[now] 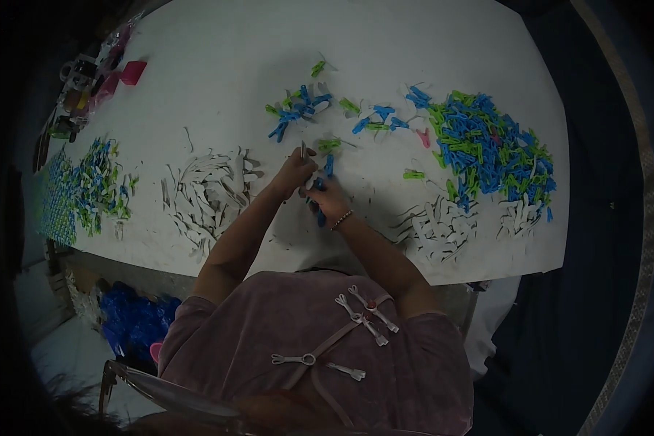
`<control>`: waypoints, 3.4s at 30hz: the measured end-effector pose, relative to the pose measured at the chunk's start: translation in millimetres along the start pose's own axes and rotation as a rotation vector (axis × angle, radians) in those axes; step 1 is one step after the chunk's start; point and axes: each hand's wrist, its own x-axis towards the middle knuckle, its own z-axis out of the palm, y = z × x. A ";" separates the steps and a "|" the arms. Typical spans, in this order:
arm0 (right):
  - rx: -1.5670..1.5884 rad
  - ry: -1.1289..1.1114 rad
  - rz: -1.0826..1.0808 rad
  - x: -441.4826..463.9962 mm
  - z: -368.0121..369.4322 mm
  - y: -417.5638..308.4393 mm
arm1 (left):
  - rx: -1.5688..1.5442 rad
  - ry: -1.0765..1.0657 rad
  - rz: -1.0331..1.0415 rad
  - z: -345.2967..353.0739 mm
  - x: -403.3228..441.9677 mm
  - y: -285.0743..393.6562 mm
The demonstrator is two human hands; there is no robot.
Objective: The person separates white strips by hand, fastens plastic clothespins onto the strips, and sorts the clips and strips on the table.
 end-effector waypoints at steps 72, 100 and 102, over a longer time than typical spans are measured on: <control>-0.408 -0.141 0.037 -34.9 -72.4 -38.8 | 0.063 -0.179 -0.133 24.7 33.6 11.5; -1.439 0.627 -0.660 67.3 -138.6 -100.5 | -0.074 0.029 -0.113 18.9 11.2 -27.0; -1.198 0.612 -0.778 56.4 -130.0 -84.7 | -0.112 -0.020 -0.082 17.1 8.7 -27.8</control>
